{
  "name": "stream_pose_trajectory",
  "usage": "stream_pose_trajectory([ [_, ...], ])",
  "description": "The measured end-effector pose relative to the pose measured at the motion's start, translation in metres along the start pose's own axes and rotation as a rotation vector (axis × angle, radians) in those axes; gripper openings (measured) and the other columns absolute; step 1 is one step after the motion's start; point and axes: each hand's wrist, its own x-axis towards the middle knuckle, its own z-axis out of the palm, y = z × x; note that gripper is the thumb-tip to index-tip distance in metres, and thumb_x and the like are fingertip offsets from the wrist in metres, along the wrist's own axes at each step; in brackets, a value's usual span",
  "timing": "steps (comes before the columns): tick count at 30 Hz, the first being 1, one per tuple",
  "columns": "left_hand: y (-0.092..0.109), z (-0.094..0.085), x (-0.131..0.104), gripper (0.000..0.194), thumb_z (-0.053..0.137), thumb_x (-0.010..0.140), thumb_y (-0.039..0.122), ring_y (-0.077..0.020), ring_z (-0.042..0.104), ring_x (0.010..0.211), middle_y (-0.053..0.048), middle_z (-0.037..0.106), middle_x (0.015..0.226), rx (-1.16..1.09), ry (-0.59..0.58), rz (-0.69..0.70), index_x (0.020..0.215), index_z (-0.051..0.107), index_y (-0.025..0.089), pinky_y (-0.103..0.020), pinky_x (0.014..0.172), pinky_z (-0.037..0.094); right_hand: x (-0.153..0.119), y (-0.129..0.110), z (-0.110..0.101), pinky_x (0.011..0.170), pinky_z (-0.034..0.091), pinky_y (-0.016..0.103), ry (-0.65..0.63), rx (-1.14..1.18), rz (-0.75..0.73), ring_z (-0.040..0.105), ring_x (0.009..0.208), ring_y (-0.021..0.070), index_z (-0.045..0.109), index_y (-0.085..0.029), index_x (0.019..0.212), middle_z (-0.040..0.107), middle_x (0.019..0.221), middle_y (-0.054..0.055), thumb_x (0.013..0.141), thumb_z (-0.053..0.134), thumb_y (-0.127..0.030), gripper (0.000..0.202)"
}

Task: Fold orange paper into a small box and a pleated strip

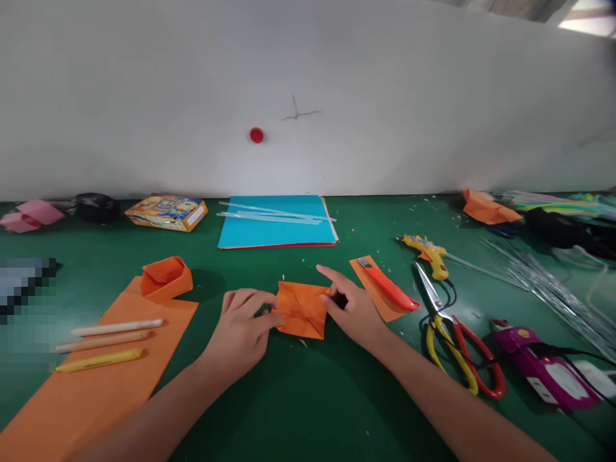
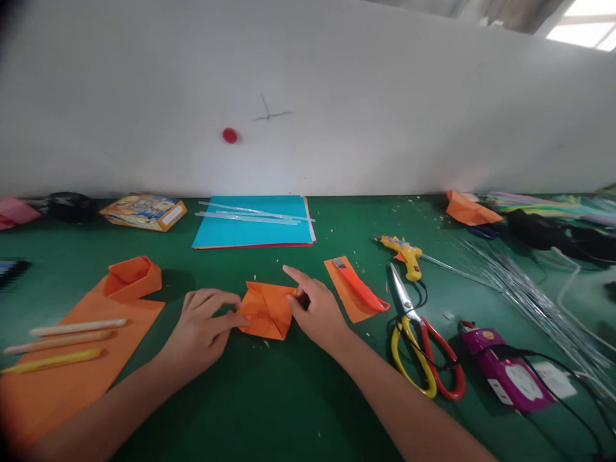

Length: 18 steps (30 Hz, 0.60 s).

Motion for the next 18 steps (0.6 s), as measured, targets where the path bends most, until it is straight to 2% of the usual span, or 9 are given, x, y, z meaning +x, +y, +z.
stream_pose_trajectory([
  [3, 0.0013, -0.0024, 0.0001, 0.039, 0.044, 0.086, 0.003, -0.0221, 0.061, 0.094, -0.002, 0.071, 0.098, -0.051, -0.040, 0.045, 0.087, 0.074, 0.028, -0.044, 0.084, 0.039, 0.0003, 0.0005, 0.0015, 0.074, 0.054, 0.038, 0.005, -0.088, -0.057, 0.057, 0.081, 0.0216, 0.054, -0.032, 0.146, 0.063, 0.082, 0.002, 0.091, 0.052, -0.021, 0.055],
  [7, 0.0040, -0.0042, 0.0020, 0.027, 0.046, 0.090, 0.011, -0.0193, 0.061, 0.083, -0.001, 0.072, 0.094, -0.078, -0.112, 0.050, 0.091, 0.069, 0.024, -0.044, 0.085, 0.037, -0.0014, 0.0002, 0.0038, 0.091, 0.051, 0.046, 0.022, -0.246, -0.213, 0.055, 0.105, 0.0272, 0.058, -0.033, 0.141, 0.063, 0.114, 0.008, 0.090, 0.052, -0.013, 0.056],
  [11, 0.0062, -0.0018, 0.0053, 0.027, 0.044, 0.097, 0.018, -0.0202, 0.059, 0.085, -0.003, 0.070, 0.098, -0.035, -0.157, 0.060, 0.109, 0.067, 0.024, -0.041, 0.084, 0.037, -0.0070, -0.0038, 0.0066, 0.102, 0.045, 0.049, -0.004, -0.371, -0.340, 0.049, 0.119, 0.0294, 0.050, -0.030, 0.149, 0.055, 0.134, 0.010, 0.093, 0.049, -0.012, 0.059],
  [15, 0.0068, 0.0003, 0.0078, 0.036, 0.042, 0.098, 0.019, -0.0220, 0.056, 0.089, -0.005, 0.067, 0.102, -0.006, -0.231, 0.072, 0.129, 0.060, 0.027, -0.040, 0.082, 0.037, -0.0090, -0.0066, 0.0081, 0.105, 0.041, 0.048, -0.069, -0.434, -0.422, 0.047, 0.120, 0.0295, 0.061, -0.027, 0.138, 0.056, 0.138, 0.009, 0.096, 0.047, -0.013, 0.046],
  [18, 0.0064, 0.0006, 0.0092, 0.038, 0.042, 0.099, 0.019, -0.0217, 0.055, 0.089, -0.005, 0.065, 0.104, -0.021, -0.299, 0.064, 0.131, 0.059, 0.029, -0.040, 0.082, 0.037, -0.0066, -0.0069, 0.0077, 0.099, 0.040, 0.049, -0.100, -0.424, -0.363, 0.048, 0.119, 0.0296, 0.068, -0.027, 0.125, 0.059, 0.138, 0.008, 0.098, 0.049, -0.017, 0.035],
])
